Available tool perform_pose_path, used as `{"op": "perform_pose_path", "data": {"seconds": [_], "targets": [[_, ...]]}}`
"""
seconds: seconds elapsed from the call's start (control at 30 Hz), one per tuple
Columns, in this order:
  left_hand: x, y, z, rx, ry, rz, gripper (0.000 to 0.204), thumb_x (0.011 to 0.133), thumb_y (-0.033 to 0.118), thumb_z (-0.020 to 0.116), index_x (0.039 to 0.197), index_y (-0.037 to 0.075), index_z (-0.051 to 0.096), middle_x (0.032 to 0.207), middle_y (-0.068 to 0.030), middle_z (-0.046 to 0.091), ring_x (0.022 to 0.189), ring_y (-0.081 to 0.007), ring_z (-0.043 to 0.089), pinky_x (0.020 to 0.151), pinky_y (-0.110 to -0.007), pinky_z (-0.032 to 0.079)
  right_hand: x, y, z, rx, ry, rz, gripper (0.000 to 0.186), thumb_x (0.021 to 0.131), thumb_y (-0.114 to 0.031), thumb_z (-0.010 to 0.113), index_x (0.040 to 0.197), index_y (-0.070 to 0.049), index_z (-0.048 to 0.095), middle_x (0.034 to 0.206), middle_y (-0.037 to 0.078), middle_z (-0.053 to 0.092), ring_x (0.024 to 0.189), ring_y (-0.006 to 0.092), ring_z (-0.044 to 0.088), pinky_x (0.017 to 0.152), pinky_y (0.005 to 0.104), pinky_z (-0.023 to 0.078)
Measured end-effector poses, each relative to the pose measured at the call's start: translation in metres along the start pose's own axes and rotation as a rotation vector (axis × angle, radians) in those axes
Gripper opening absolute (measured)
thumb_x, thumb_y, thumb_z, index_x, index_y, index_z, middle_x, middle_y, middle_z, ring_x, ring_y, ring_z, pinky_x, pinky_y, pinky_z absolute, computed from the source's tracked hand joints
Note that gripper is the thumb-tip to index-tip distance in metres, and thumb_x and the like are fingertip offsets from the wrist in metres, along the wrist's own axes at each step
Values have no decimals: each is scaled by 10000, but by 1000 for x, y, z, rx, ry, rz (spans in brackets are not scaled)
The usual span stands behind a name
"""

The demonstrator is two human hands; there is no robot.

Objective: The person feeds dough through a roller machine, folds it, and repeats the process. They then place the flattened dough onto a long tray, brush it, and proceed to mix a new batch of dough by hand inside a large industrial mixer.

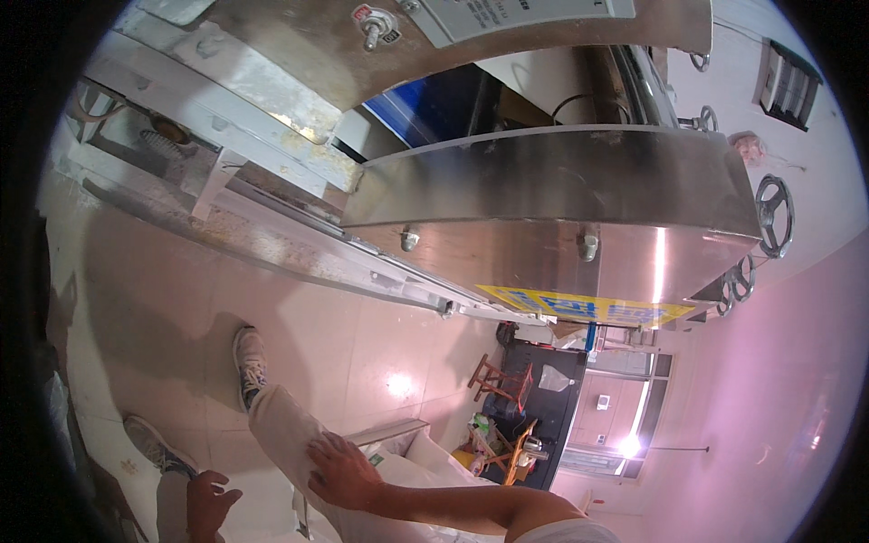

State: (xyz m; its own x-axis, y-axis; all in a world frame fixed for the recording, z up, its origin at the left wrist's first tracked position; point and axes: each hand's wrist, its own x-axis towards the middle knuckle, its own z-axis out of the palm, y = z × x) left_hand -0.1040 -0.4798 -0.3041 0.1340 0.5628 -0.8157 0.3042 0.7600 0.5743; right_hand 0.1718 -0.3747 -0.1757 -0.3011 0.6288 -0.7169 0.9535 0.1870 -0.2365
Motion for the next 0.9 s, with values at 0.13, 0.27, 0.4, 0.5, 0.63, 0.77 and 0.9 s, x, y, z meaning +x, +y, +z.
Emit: {"op": "perform_pose_path", "data": {"seconds": [0.13, 0.27, 0.4, 0.5, 0.63, 0.77, 0.9], "targets": [[2, -10, 5, -11, -7, 20, 418, 590, 158, 898, 902, -29, 691, 889, -179, 709, 772, -272, 707, 648, -366, 571, -2, 0, 0, -8, 21, -2, 497, 849, -258, 607, 1273, -4, 550, 1329, 203, 540, 1321, 423, 433, 1107, 500, 376], [2, -13, 6, 25, -26, -4, 431, 577, 167, 907, 898, -27, 693, 895, -177, 713, 766, -269, 708, 644, -362, 569, -2, -1, -1, -15, 38, -4, 495, 848, -255, 606, 1269, -3, 541, 1308, 202, 548, 1315, 422, 439, 1098, 500, 386], [2, -12, 4, 58, -48, -69, 438, 577, 194, 916, 901, -11, 702, 888, -169, 716, 773, -271, 708, 662, -374, 567, -3, -2, -2, -16, 44, -9, 489, 844, -251, 608, 1259, 0, 540, 1297, 206, 547, 1304, 426, 445, 1082, 502, 398], [0, -7, -1, 84, -74, -123, 450, 587, 223, 901, 919, -3, 697, 901, -157, 709, 822, -273, 696, 710, -383, 562, 0, -2, -1, 19, 33, -12, 448, 835, -246, 611, 1205, 2, 562, 1248, 210, 571, 1260, 424, 474, 1056, 507, 413], [7, -29, -1, 73, -61, -20, 459, 600, 261, 889, 925, 0, 699, 904, -153, 707, 838, -275, 693, 754, -387, 560, 3, -23, -20, 64, -119, 148, 458, 834, -240, 622, 1234, -20, 577, 1274, 206, 586, 1274, 422, 490, 1080, 488, 417], [24, -103, 37, -113, -28, -179, 482, 613, 360, 882, 902, 18, 705, 912, -172, 704, 864, -318, 677, 811, -409, 548, -9, -14, -1, 75, -33, 108, 433, 837, -267, 619, 1203, -35, 609, 1240, 186, 616, 1223, 392, 530, 1025, 491, 455], [-33, -123, 73, 508, 187, 296, 309, 816, 404, 708, 891, 105, 719, 940, -75, 699, 887, -312, 659, 730, -500, 532, -20, -17, -14, 33, -77, 131, 378, 851, -272, 593, 1140, -30, 631, 1208, 162, 638, 1171, 360, 563, 975, 469, 494]]}}
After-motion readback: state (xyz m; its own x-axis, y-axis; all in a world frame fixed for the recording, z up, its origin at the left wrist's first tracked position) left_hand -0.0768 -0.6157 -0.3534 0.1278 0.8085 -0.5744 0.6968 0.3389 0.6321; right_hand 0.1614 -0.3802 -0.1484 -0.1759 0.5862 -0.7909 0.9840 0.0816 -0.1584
